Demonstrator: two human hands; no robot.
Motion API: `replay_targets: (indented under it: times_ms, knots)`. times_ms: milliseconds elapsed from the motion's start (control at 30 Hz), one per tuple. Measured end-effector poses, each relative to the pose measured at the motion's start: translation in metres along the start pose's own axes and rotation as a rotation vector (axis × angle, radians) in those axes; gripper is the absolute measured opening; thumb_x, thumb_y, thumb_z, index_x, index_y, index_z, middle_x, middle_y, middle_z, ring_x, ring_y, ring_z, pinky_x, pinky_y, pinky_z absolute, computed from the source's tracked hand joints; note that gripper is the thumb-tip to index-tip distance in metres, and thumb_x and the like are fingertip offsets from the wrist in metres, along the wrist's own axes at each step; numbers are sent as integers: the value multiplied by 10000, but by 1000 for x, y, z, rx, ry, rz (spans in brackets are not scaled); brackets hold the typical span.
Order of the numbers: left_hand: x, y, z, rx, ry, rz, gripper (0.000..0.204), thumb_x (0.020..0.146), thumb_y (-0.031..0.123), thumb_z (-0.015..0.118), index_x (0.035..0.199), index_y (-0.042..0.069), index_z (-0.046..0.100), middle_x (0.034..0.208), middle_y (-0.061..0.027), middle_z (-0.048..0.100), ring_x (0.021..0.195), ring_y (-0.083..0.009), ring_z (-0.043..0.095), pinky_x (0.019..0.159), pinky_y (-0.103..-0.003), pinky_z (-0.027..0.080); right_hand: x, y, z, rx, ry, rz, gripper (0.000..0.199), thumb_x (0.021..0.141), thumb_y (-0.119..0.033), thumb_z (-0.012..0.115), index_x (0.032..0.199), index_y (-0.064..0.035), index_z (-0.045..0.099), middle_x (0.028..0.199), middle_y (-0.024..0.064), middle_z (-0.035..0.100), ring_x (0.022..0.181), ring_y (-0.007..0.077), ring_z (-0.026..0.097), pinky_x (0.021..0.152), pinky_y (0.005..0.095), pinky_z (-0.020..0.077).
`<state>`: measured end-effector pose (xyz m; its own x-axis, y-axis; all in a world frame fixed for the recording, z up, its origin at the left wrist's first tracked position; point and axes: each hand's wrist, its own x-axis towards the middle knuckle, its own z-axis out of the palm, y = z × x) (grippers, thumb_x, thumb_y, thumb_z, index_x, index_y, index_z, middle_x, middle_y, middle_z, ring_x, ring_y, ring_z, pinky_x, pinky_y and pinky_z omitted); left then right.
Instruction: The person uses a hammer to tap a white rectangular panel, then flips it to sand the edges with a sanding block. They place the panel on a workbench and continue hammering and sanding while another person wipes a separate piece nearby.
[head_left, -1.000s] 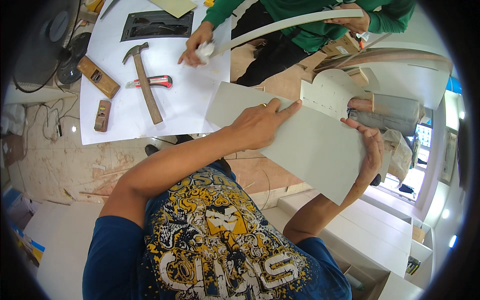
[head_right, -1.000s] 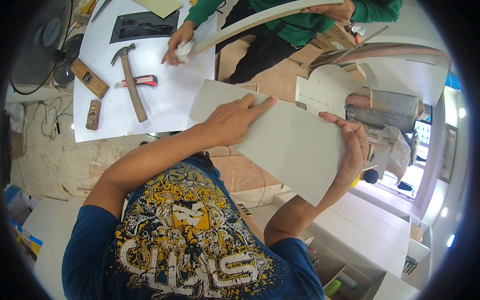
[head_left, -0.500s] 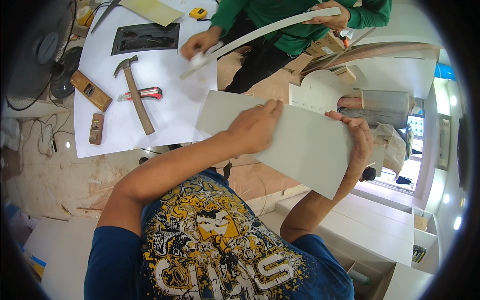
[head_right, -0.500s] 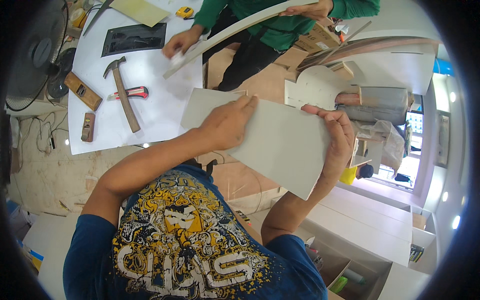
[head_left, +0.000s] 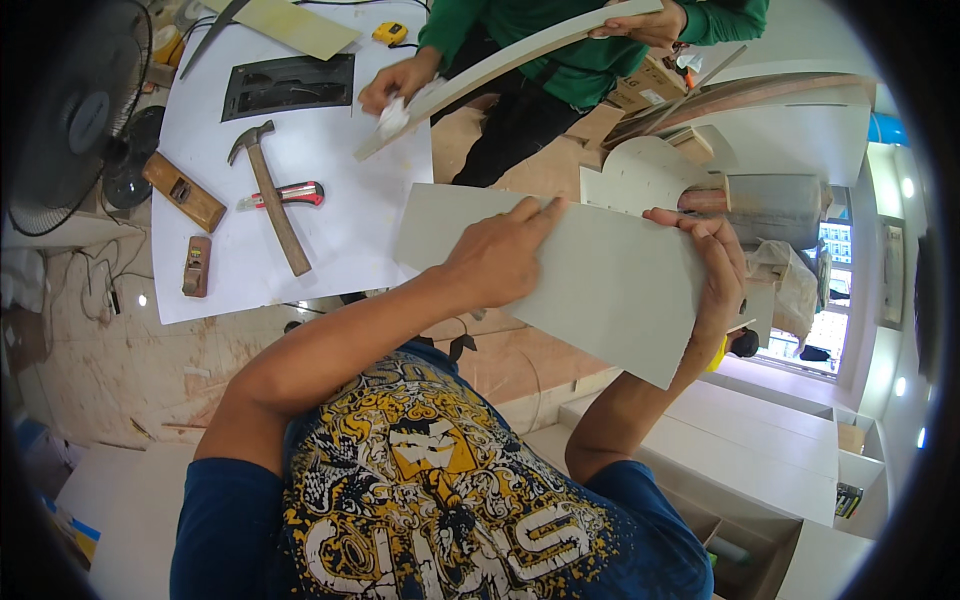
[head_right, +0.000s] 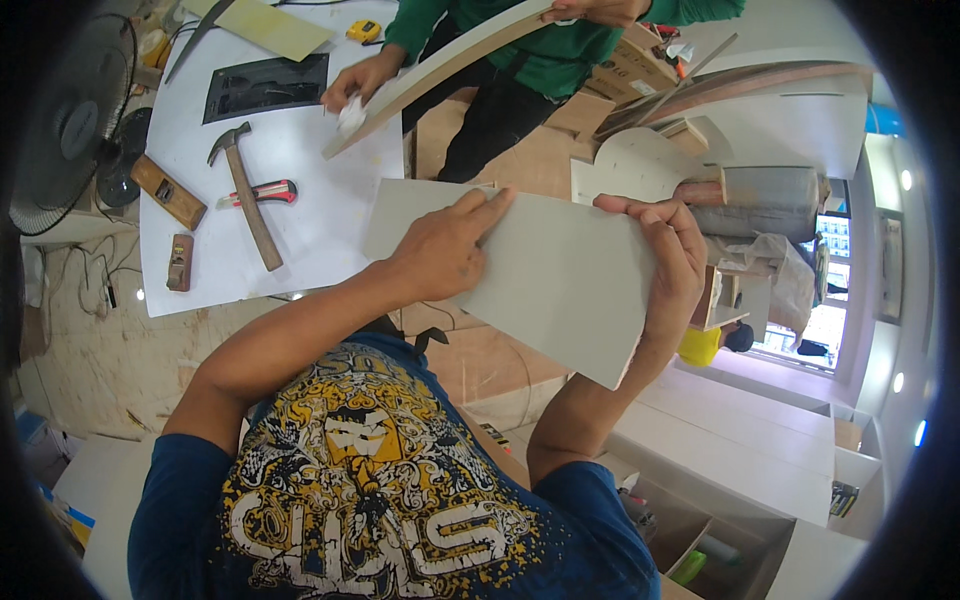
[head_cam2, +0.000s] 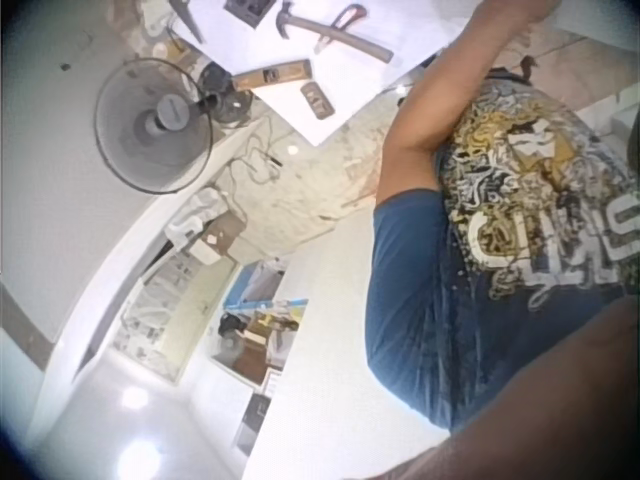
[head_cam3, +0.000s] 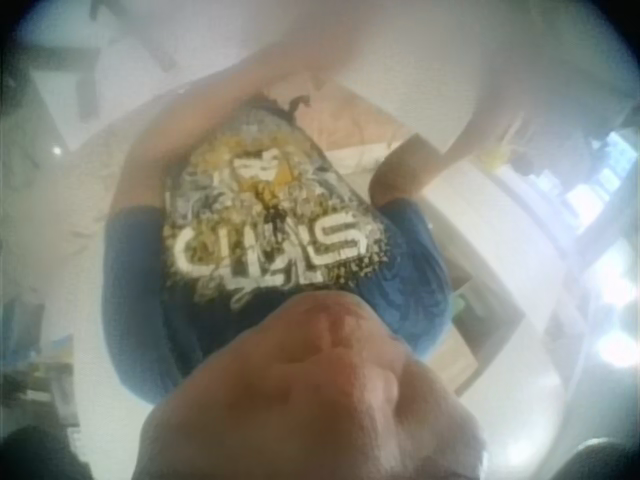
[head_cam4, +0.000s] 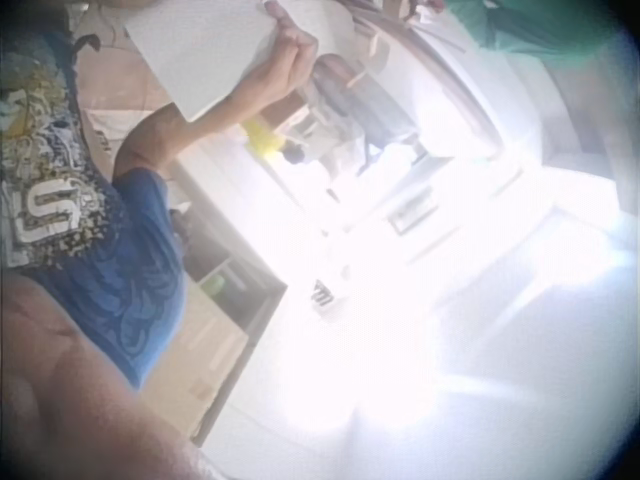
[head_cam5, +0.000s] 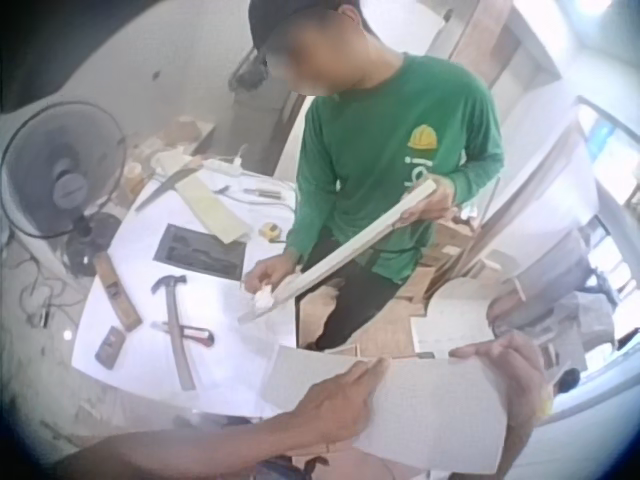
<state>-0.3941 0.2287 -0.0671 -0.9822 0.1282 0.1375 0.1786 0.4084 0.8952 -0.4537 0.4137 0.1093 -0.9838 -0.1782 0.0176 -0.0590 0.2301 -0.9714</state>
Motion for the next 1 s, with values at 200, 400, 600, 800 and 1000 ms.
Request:
replay_targets:
  times_ms: [200, 400, 600, 800, 1000]
  knots:
    - [-1, -28, 7, 146, 45, -138, 843, 858, 31, 621, 1656, 73, 354, 1282, -199, 551, 1022, -414, 675, 909, -484, 564, 6, 7, 0, 66, -3, 3, 155, 999, -129, 578, 1002, 3, 659, 1084, 234, 782, 945, 227, 729, 897, 341, 572]
    - [7, 30, -7, 127, -12, 132, 881, 864, 23, 618, 1683, 183, 338, 1283, -193, 555, 1039, -415, 686, 887, -499, 573, 9, 3, 0, 21, -61, -15, 156, 1010, -127, 575, 988, 8, 648, 1085, 248, 781, 955, 229, 735, 905, 343, 574]
    - [-8, -6, -4, 86, -44, -112, 926, 865, 11, 607, 1705, 226, 285, 1285, -199, 549, 1037, -432, 680, 893, -509, 564, 0, 8, -6, -3, -103, -85, 119, 1009, -109, 577, 981, -8, 632, 1099, 260, 779, 951, 224, 734, 907, 337, 574]
    - [-33, -136, 14, 246, -26, -369, 848, 878, 22, 585, 1676, 144, 323, 1320, -232, 551, 1095, -440, 681, 950, -512, 562, -8, 12, -5, 4, -24, -57, 141, 1013, -140, 559, 988, -22, 631, 1096, 266, 776, 998, 260, 730, 936, 372, 568]
    - [-52, -180, 13, 117, 234, -262, 598, 954, 141, 648, 1519, 7, 504, 1366, -224, 569, 1233, -436, 624, 1037, -487, 522, -18, 13, -4, -23, -14, -80, 192, 1034, -197, 528, 977, -39, 621, 1081, 252, 776, 1097, 341, 739, 1005, 456, 562]
